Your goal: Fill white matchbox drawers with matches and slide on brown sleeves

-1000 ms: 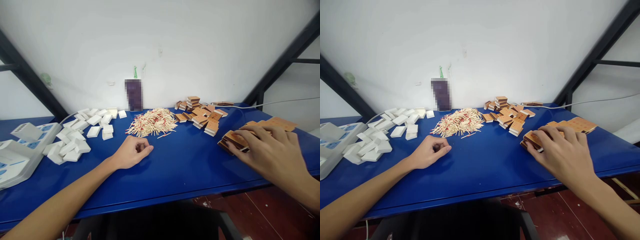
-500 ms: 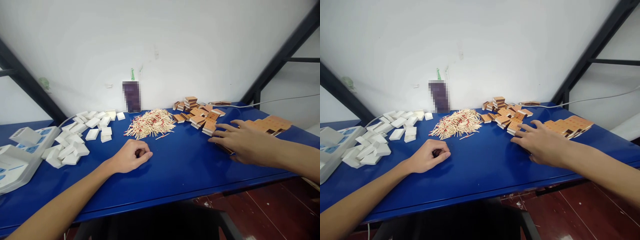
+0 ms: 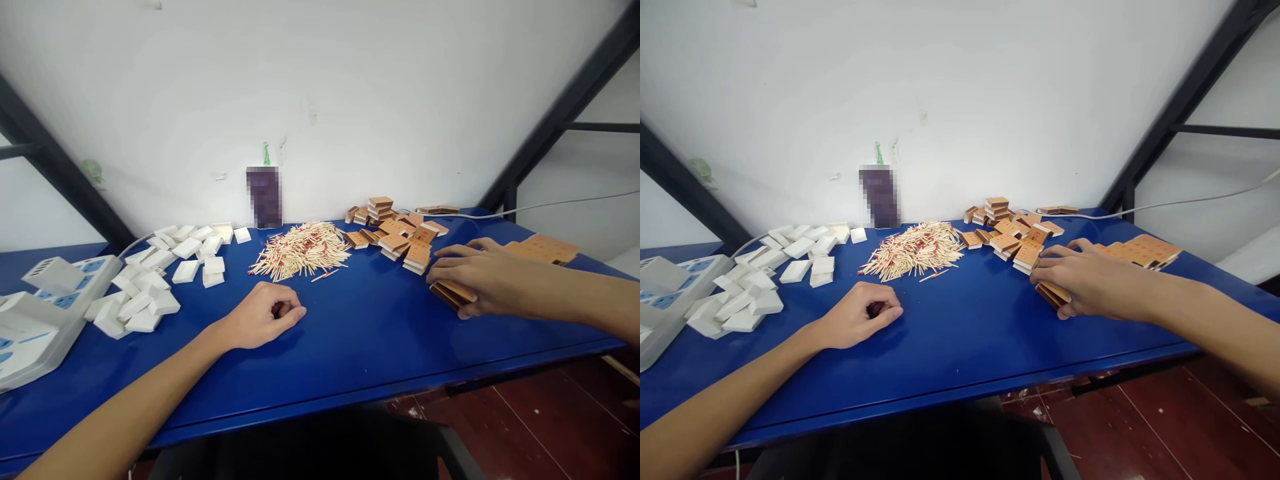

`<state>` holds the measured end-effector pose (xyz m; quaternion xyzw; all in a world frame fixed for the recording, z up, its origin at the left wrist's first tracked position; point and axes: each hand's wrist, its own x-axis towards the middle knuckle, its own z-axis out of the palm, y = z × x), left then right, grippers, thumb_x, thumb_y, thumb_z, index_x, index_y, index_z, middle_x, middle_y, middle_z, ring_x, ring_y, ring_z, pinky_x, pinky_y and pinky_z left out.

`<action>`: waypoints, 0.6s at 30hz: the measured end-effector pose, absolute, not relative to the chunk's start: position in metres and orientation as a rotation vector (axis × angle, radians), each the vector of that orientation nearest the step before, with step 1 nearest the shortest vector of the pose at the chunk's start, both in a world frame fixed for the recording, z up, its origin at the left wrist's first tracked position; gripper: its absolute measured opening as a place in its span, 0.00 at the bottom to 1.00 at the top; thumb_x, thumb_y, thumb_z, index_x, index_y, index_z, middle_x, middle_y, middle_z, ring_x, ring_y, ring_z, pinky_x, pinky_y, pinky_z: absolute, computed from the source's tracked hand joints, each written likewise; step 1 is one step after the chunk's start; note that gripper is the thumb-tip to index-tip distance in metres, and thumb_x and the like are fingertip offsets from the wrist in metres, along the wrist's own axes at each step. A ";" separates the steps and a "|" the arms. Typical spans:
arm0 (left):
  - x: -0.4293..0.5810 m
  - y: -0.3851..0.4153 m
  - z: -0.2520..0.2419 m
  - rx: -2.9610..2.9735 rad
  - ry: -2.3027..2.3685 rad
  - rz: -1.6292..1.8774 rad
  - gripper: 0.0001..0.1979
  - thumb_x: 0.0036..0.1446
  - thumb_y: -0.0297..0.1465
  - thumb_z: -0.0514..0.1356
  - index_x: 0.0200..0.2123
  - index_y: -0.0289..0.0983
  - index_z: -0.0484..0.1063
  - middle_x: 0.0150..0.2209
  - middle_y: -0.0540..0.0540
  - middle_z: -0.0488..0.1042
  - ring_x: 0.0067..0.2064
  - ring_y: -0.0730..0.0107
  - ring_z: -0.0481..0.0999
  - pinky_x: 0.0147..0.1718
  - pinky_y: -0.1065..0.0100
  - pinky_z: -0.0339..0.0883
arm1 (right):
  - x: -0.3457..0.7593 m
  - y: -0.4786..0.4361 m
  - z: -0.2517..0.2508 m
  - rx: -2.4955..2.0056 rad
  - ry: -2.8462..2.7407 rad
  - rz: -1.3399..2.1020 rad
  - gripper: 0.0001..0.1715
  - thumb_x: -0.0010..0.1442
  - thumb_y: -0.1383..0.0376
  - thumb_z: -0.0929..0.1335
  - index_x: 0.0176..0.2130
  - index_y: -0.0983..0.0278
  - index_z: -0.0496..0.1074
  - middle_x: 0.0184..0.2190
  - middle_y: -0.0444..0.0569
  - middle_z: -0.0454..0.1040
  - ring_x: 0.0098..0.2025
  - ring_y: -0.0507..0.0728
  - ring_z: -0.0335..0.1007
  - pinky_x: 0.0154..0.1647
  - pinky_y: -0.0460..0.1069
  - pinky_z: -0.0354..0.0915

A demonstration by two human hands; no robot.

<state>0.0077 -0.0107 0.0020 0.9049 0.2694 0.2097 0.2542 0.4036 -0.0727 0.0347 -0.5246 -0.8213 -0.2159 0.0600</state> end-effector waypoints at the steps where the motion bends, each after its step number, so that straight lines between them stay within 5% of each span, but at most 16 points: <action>1: 0.008 -0.011 0.002 2.467 0.730 0.569 0.16 0.64 0.36 0.56 0.26 0.35 0.71 0.20 0.54 0.63 0.22 0.79 0.60 0.24 0.74 0.55 | 0.403 -0.073 0.036 -1.598 -2.477 -0.630 0.12 0.59 0.57 0.66 0.38 0.59 0.77 0.44 0.57 0.76 0.52 0.68 0.67 0.43 0.58 0.60; 12: 0.008 -0.009 0.001 2.498 0.750 0.557 0.17 0.64 0.37 0.55 0.26 0.35 0.71 0.20 0.53 0.64 0.22 0.78 0.60 0.23 0.74 0.55 | 0.440 -0.072 0.044 -1.690 -2.715 -0.190 0.28 0.49 0.45 0.74 0.47 0.53 0.76 0.51 0.55 0.76 0.59 0.71 0.65 0.52 0.64 0.56; 18: 0.008 -0.009 0.001 2.490 0.754 0.537 0.16 0.64 0.37 0.55 0.26 0.35 0.71 0.21 0.53 0.65 0.23 0.78 0.60 0.24 0.74 0.55 | 0.440 -0.079 0.045 -1.735 -2.688 -0.183 0.32 0.47 0.62 0.74 0.53 0.52 0.74 0.54 0.53 0.75 0.60 0.70 0.65 0.51 0.62 0.59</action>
